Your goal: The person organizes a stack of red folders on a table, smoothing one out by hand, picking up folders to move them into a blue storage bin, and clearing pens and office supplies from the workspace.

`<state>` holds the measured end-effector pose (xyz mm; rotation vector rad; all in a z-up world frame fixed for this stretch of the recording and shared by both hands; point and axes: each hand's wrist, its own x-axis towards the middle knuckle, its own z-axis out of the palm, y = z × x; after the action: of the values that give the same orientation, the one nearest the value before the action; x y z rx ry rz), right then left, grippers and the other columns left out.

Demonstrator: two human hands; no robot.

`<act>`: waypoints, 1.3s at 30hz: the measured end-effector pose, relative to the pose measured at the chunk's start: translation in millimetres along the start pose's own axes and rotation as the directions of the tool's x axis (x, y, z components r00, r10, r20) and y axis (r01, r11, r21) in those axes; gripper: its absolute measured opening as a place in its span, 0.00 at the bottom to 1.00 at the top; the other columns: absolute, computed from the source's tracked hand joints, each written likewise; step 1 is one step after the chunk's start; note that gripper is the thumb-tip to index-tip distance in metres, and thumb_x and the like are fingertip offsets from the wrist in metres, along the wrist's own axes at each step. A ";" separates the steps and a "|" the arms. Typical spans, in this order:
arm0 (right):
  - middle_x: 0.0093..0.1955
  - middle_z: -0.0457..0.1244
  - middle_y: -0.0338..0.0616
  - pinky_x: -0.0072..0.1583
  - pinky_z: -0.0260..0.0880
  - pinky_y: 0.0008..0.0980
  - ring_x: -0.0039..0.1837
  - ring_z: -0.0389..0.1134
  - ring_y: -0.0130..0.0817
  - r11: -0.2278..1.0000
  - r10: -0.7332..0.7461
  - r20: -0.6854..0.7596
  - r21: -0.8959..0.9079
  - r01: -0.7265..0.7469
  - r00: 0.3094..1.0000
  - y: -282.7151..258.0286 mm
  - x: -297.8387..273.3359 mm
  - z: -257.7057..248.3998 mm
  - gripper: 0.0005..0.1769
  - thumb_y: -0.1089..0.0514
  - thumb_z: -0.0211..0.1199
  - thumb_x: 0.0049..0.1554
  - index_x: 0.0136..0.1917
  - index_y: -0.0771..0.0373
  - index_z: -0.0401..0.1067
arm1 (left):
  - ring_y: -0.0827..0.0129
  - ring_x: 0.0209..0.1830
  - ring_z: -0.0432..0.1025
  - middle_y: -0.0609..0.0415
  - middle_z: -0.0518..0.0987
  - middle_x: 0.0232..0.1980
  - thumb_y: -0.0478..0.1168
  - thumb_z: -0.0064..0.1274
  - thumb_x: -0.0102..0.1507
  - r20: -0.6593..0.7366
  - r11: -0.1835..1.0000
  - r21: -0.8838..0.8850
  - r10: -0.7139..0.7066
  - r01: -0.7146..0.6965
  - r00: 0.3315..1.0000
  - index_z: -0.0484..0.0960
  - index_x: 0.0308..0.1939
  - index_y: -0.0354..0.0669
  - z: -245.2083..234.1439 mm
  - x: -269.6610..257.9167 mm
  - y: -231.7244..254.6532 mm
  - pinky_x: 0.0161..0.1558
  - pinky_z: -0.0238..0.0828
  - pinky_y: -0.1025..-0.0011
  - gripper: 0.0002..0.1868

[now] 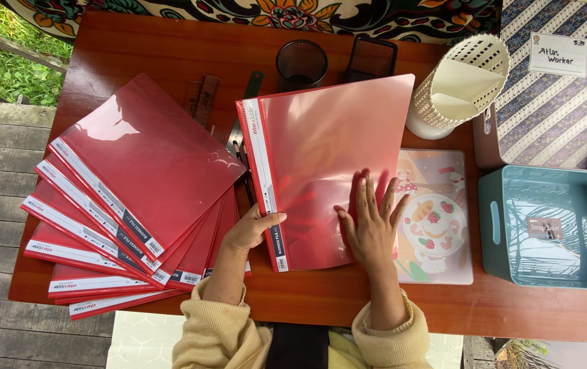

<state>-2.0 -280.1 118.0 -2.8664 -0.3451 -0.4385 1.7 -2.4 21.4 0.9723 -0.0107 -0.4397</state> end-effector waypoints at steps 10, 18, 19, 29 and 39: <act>0.85 0.40 0.64 0.78 0.23 0.63 0.85 0.30 0.62 0.963 0.188 -0.187 0.226 -0.144 0.964 14.3 4.7 -17.8 0.48 0.37 0.53 0.67 0.83 0.71 0.39 | 0.81 0.47 0.65 0.63 0.73 0.46 0.35 0.60 0.67 0.017 1.000 0.000 0.020 -0.020 1.000 0.69 0.59 0.32 -25.3 0.5 -28.1 0.54 0.64 0.73 0.21; 0.58 0.68 0.47 0.83 0.46 0.54 0.67 0.67 0.46 0.832 0.403 -0.314 0.517 -0.201 0.860 23.2 -7.9 -2.4 0.13 0.63 0.63 0.65 0.62 0.69 0.71 | 0.80 0.42 0.66 0.63 0.74 0.41 0.37 0.59 0.62 -0.055 0.997 0.073 -0.003 0.007 0.999 0.68 0.69 0.38 -15.5 -2.7 -13.1 0.49 0.65 0.73 0.32; 0.58 0.68 0.47 0.82 0.49 0.52 0.67 0.67 0.45 0.832 0.392 -0.353 0.530 -0.164 0.849 21.5 -6.7 -3.1 0.12 0.65 0.64 0.64 0.61 0.69 0.71 | 0.79 0.43 0.67 0.62 0.74 0.42 0.37 0.60 0.62 -0.061 0.996 0.091 0.007 -0.002 0.998 0.68 0.68 0.35 -11.1 -1.0 -8.2 0.49 0.66 0.72 0.31; 0.48 0.67 0.43 0.60 0.67 0.35 0.52 0.65 0.33 0.802 0.449 -0.420 0.579 -0.148 0.788 15.5 -6.4 -11.0 0.12 0.69 0.71 0.59 0.56 0.66 0.76 | 0.78 0.50 0.67 0.60 0.75 0.52 0.40 0.64 0.63 -0.096 0.974 0.222 0.069 -0.047 0.993 0.70 0.68 0.33 18.4 1.9 12.6 0.53 0.68 0.73 0.32; 0.55 0.71 0.44 0.72 0.62 0.43 0.61 0.67 0.43 0.912 0.328 -0.507 0.389 -0.129 0.797 -7.0 -13.4 -16.0 0.14 0.71 0.68 0.59 0.58 0.64 0.75 | 0.79 0.52 0.71 0.63 0.77 0.52 0.38 0.62 0.61 -0.168 0.984 0.176 0.071 -0.041 0.983 0.73 0.63 0.39 18.1 2.7 11.6 0.55 0.71 0.73 0.27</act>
<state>-20.5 -280.1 129.9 -2.2625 0.0448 -1.0305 4.7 -12.3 40.5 1.1750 0.0830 -0.3043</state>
